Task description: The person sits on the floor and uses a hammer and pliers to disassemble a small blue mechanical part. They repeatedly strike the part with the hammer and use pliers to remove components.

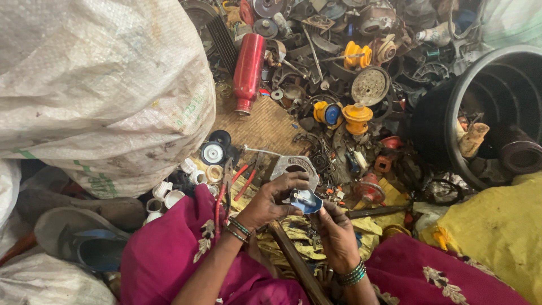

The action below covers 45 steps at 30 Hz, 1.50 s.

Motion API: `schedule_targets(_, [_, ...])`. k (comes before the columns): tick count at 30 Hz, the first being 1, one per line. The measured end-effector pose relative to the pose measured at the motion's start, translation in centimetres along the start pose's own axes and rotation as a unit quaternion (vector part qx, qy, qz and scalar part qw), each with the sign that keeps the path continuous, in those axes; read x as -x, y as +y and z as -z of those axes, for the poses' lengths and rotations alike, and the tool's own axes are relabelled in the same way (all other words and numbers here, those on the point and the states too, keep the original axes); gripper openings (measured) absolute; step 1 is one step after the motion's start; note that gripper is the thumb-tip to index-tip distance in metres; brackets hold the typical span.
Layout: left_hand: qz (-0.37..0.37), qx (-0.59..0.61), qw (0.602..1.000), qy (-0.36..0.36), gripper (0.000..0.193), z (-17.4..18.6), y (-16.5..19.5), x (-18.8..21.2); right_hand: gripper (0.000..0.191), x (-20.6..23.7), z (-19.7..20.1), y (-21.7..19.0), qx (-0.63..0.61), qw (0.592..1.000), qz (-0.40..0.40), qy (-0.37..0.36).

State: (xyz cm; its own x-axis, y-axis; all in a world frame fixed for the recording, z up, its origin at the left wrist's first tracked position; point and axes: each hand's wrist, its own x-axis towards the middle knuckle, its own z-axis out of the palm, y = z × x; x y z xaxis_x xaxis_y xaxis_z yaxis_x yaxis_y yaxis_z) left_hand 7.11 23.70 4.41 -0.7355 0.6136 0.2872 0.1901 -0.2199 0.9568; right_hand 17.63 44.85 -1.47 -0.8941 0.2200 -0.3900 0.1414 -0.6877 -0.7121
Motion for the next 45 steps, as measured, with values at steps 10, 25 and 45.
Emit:
schedule_targets(10, [-0.009, 0.014, 0.999, 0.039, 0.05, -0.6, -2.3, 0.0, 0.021, 0.9, -1.5, -0.2, 0.176, 0.976, 0.122, 0.035])
schedule_targets(25, [0.189, 0.142, 0.968, 0.087, 0.049, -1.1, -6.2, 0.8, 0.021, 1.1, -1.6, 0.2, 0.291, 0.935, 0.193, 0.066])
schedule_targets(45, [0.17, 0.265, 0.853, 0.417, 0.032, 3.2, -9.9, 1.3, 0.033, 1.3, -1.3, 0.2, 0.538, 0.835, 0.05, -0.102])
